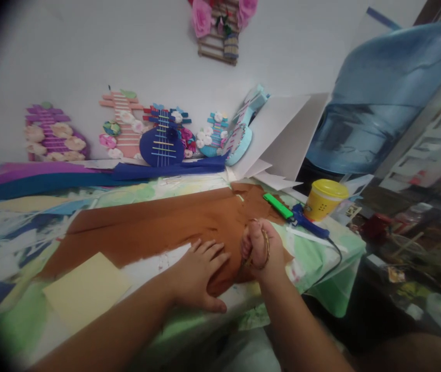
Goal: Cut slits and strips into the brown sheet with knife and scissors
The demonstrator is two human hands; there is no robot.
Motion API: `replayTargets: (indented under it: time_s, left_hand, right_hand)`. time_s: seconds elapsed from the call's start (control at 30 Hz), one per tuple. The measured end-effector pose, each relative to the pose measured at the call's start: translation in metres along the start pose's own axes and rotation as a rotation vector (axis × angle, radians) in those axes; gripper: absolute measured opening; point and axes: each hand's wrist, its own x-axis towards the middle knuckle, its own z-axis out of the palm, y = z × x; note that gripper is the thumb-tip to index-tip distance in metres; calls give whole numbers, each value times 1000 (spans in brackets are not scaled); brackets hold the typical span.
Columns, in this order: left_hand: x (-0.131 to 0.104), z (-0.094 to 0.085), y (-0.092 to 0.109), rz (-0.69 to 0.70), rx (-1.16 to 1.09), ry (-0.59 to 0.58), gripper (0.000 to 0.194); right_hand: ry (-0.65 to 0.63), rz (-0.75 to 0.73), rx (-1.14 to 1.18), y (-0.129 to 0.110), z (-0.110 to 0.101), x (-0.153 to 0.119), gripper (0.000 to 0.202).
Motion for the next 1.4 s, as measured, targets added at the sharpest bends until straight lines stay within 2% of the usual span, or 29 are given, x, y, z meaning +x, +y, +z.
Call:
replayTargets:
  time_s: [0.17, 0.37, 0.43, 0.6, 0.7, 0.77, 0.87, 1.03, 1.4]
  left_hand:
    - [1, 0, -1, -2, -1, 6, 91]
    - [0, 0, 0, 11, 10, 45, 75]
    - [0, -1, 0, 13, 13, 59, 70]
    - [0, -7, 4, 27, 23, 102, 49]
    - [1, -10, 9, 76, 0, 117, 30]
    - [1, -11, 11, 112, -3, 119, 17]
    - [2, -10, 12, 158, 17, 129, 11]
    - [5, -8, 12, 203, 15, 143, 9]
    - [6, -10, 14, 224, -56, 152, 10]
  right_hand:
    - [-65, -66, 39, -3, -3, -10, 36]
    - [52, -67, 160, -5, -9, -4, 39]
    - [56, -39, 218, -10, -14, 1, 41]
    - [-82, 100, 278, -31, -29, 12, 47]
    - [-119, 120, 295, -37, -32, 12, 46]
    - [-136, 121, 314, -35, -30, 10, 46]
    - [-155, 130, 334, -25, -24, 8, 45]
    - [-162, 164, 340, -8, -14, 11, 46]
    - [-34, 225, 189, 10, -3, 16, 41]
